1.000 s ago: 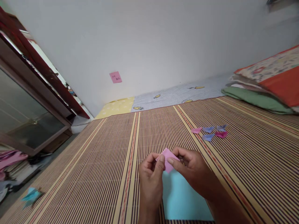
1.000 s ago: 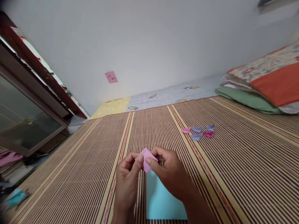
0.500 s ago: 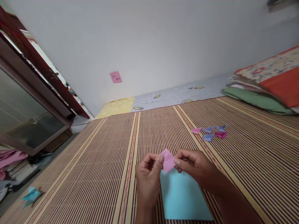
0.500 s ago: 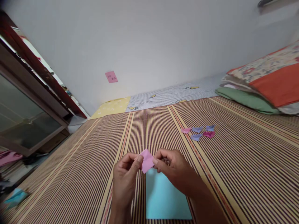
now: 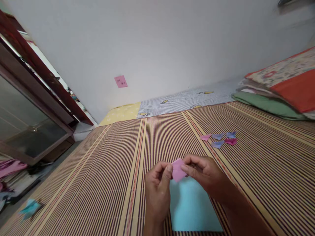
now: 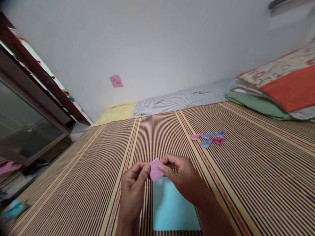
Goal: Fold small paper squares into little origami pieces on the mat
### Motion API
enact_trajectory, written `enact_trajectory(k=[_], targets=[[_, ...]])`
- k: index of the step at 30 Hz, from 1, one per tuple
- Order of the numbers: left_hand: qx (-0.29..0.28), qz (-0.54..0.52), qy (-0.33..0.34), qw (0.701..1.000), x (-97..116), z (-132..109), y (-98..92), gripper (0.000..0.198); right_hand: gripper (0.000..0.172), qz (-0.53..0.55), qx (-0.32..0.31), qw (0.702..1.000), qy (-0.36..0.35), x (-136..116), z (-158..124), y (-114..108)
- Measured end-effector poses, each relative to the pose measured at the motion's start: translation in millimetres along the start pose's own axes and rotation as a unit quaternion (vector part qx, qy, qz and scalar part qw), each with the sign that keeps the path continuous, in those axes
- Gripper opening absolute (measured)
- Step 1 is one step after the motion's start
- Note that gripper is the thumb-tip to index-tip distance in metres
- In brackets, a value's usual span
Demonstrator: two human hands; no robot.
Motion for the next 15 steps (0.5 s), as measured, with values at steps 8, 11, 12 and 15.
enact_trajectory(k=[8, 11, 12, 15], targets=[[-0.011, -0.001, 0.003, 1.0, 1.0, 2.2, -1.3, 0.033, 0.02, -0.013, 0.037, 0.999, -0.008, -0.4, 0.0, 2.9], [-0.03, -0.002, 0.003, 1.0, 1.7, 3.1, -1.0, 0.034, 0.019, -0.02, 0.067, 0.997, -0.024, -1.2, 0.2, 6.3], [-0.035, -0.009, -0.001, 0.999, 1.3, 3.6, -0.3, 0.033, 0.02, -0.025, 0.074, 0.996, -0.03, -1.2, 0.2, 7.3], [-0.043, -0.031, -0.026, 0.998, -0.4, 4.8, 3.4, 0.031, 0.021, -0.015, 0.093, 0.995, -0.042, -0.2, 0.4, 9.8]])
Point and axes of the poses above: each hand's wrist, its own z-axis towards the middle knuckle, its own y-axis out of the palm, x = y × z, the point moved 1 cm from there along z, towards the middle knuckle, and after that the axes turned 13 degrees about z, right-handed, at the moved point
